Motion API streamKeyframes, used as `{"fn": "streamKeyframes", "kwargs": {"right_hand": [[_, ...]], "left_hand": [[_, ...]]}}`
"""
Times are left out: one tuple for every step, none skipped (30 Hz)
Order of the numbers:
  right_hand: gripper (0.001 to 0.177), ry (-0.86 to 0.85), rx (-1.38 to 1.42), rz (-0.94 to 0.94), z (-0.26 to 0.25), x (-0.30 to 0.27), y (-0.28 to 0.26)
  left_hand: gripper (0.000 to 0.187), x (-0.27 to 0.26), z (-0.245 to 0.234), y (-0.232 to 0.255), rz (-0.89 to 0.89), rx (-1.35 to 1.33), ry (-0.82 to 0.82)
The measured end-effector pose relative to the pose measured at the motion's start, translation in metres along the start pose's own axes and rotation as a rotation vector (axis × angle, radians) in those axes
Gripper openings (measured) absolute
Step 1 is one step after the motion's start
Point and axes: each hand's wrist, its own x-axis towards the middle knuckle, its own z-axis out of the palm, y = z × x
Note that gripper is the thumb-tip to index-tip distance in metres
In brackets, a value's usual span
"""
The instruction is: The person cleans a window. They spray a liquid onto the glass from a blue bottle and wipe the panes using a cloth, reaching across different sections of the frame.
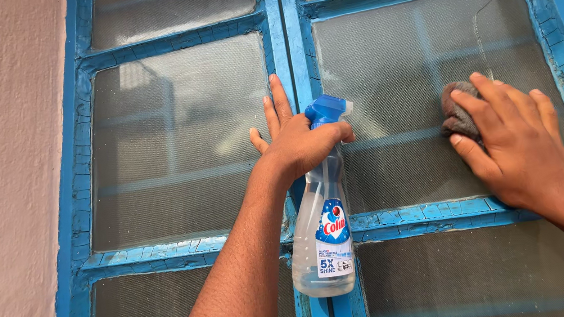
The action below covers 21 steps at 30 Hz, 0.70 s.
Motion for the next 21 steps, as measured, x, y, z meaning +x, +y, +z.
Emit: {"fn": "streamKeyframes", "kwargs": {"right_hand": [[0.059, 0.04, -0.015, 0.068, 0.002, 0.01, 0.004], [0.058, 0.08, -0.031, 0.136, 0.002, 0.017, 0.007], [0.059, 0.084, -0.042, 0.173, 0.004, 0.023, 0.004], [0.059, 0.088, -0.054, 0.21, 0.009, 0.03, -0.003], [0.059, 0.083, -0.064, 0.246, 0.014, 0.033, -0.015], [0.06, 0.046, -0.015, 0.138, 0.019, 0.029, -0.031], [0.061, 0.01, 0.031, 0.031, 0.018, 0.019, -0.045], [0.061, -0.028, 0.085, -0.077, 0.013, 0.01, -0.052], [0.062, -0.066, 0.139, -0.182, 0.007, -0.001, -0.057], [0.063, -0.104, 0.194, -0.287, 0.003, -0.006, -0.058], [0.062, -0.098, 0.184, -0.253, -0.003, -0.005, -0.049], [0.061, -0.091, 0.174, -0.22, -0.011, -0.004, -0.035], [0.061, -0.086, 0.163, -0.185, -0.015, -0.004, -0.025], [0.06, -0.074, 0.157, -0.169, -0.015, -0.005, -0.02], [0.06, -0.06, 0.153, -0.153, -0.014, -0.007, -0.017], [0.059, -0.047, 0.15, -0.137, -0.014, -0.009, -0.015], [0.059, -0.046, 0.157, -0.135, -0.013, -0.01, -0.013], [0.059, -0.046, 0.164, -0.133, -0.012, -0.012, -0.013], [0.059, -0.038, 0.17, -0.134, -0.011, -0.01, -0.012], [0.059, -0.037, 0.169, -0.134, -0.01, -0.007, -0.01], [0.059, -0.045, 0.171, -0.13, -0.009, -0.01, -0.009]], "left_hand": [[0.071, -0.001, 0.001, -0.001, 0.005, -0.001, 0.006], [0.073, -0.001, 0.001, -0.001, 0.011, -0.003, 0.011], [0.076, 0.0, 0.001, -0.001, 0.019, -0.002, 0.017], [0.075, 0.003, 0.0, 0.0, 0.018, 0.012, 0.012], [0.074, 0.003, -0.001, 0.0, 0.008, 0.022, 0.004], [0.073, 0.003, -0.001, -0.001, -0.001, 0.033, -0.004], [0.074, 0.002, -0.001, 0.0, 0.002, 0.045, 0.01], [0.075, 0.002, 0.0, 0.0, 0.005, 0.057, 0.023], [0.076, 0.002, 0.0, 0.001, 0.009, 0.071, 0.034], [0.075, 0.0, 0.001, 0.001, 0.004, 0.063, 0.033], [0.074, 0.0, 0.001, 0.001, 0.003, 0.051, 0.036], [0.073, 0.0, 0.001, 0.002, 0.001, 0.04, 0.038], [0.073, 0.001, 0.001, 0.002, 0.005, 0.044, 0.032], [0.072, 0.002, 0.002, 0.001, 0.009, 0.048, 0.026], [0.072, 0.002, 0.001, -0.001, 0.011, 0.054, 0.02], [0.072, 0.003, 0.002, -0.002, 0.013, 0.062, 0.021], [0.072, 0.004, 0.002, -0.004, 0.015, 0.071, 0.02], [0.072, 0.006, 0.002, -0.005, 0.017, 0.08, 0.018], [0.073, 0.007, 0.001, -0.006, 0.036, 0.065, 0.025], [0.073, 0.008, 0.001, -0.006, 0.054, 0.05, 0.031], [0.074, 0.006, 0.003, -0.007, 0.066, 0.034, 0.029]]}}
